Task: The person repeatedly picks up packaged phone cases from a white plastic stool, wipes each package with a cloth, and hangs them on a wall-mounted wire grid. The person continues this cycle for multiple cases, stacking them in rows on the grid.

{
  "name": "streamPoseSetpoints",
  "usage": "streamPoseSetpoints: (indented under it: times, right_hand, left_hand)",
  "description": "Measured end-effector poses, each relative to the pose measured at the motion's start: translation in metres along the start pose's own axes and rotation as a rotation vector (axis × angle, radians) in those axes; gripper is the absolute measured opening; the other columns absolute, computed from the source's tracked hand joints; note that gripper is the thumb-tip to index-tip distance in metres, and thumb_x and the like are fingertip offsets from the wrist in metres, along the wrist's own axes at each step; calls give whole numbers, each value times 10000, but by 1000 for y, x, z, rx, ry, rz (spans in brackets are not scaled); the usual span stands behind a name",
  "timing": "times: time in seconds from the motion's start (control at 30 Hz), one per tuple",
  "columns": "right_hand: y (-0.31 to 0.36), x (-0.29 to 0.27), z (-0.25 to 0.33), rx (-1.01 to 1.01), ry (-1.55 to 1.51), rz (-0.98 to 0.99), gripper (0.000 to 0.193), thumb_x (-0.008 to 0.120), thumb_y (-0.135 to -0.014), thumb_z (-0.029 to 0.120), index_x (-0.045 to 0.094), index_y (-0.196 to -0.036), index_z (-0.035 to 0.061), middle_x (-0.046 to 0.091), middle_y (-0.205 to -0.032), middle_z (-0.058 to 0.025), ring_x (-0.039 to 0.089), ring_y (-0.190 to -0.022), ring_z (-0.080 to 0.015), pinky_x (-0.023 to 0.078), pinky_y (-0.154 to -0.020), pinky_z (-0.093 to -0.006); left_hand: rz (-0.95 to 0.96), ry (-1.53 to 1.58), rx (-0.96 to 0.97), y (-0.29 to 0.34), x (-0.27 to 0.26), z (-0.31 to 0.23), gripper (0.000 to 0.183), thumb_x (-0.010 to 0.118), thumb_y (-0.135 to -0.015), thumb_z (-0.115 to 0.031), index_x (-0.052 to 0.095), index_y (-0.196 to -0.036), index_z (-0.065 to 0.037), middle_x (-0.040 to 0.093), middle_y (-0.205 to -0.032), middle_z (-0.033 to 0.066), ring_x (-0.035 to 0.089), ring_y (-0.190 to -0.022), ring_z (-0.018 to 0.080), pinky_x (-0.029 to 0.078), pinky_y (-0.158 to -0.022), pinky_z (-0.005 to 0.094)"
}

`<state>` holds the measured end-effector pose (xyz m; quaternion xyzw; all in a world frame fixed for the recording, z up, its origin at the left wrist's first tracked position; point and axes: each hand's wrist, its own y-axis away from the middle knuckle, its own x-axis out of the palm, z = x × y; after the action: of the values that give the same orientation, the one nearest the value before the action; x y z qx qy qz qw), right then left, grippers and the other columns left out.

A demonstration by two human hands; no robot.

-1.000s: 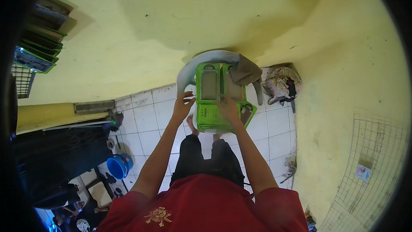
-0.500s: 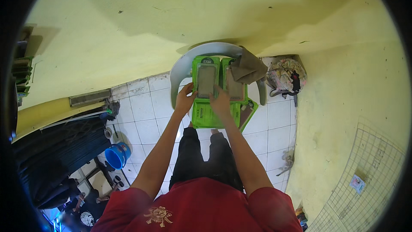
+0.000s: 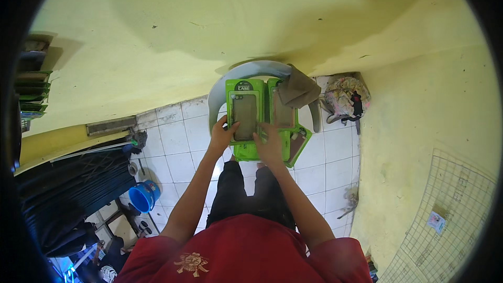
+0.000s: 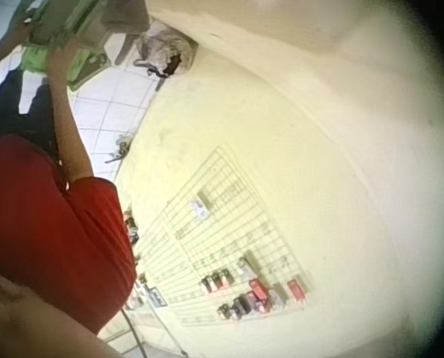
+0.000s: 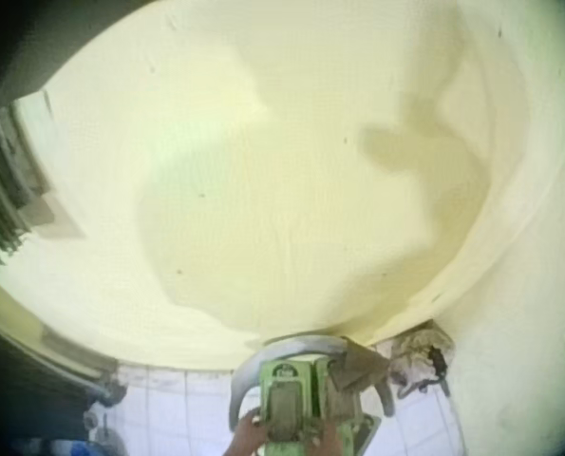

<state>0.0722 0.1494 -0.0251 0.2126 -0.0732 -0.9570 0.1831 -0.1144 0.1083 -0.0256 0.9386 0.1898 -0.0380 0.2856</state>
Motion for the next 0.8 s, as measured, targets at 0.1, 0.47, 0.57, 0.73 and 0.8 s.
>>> streamPoseSetpoints:
  times: [0.1, 0.47, 0.57, 0.73, 0.8]
  right_hand:
    - [-11, -20, -5, 73, -35, -61, 388, 684, -898, 168, 611, -1261, 53, 622, -1215, -149, 632, -1105, -261, 520, -910, -352]
    - [-136, -75, -103, 286, 142, -273, 417, 684, -879, 301, 685, -1179, 11, 696, -1068, -215, 649, -1001, -374, 494, -895, -425]
    - [-138, -82, -100, 199, 164, -327, 387, 689, -875, 301, 709, -1116, -2, 702, -1078, -207, 659, -990, -369, 497, -886, -414]
    - [-133, -104, -54, 138, 27, -464, 320, 687, -877, 243, 720, -1065, -14, 691, -1099, -207, 653, -1018, -345, 496, -887, -412]
    - [-124, -117, -21, 44, 10, -525, 297, 687, -880, 225, 720, -1051, -16, 691, -1091, -205, 650, -1014, -337, 494, -885, -414]
  left_hand:
    - [39, 116, 71, 8, -5, -17, 387, 687, -899, -133, 591, -1240, 21, 674, -1091, 125, 635, -954, 163, 514, -799, 310]
    - [87, 336, 90, 43, -18, -83, 382, 661, -923, -57, 555, -1284, 12, 644, -1134, 65, 567, -1052, 137, 457, -943, 304]
    - [102, 344, 106, 50, -20, -87, 391, 659, -924, -55, 547, -1292, 14, 642, -1141, 68, 565, -1061, 137, 452, -954, 305]
    - [75, 295, 184, 67, -22, -95, 374, 634, -933, -72, 546, -1282, 27, 644, -1160, 110, 594, -1056, 162, 480, -933, 318]
    - [95, 303, 188, 77, -23, -101, 373, 632, -935, -81, 544, -1280, 30, 639, -1163, 112, 588, -1059, 158, 480, -924, 317]
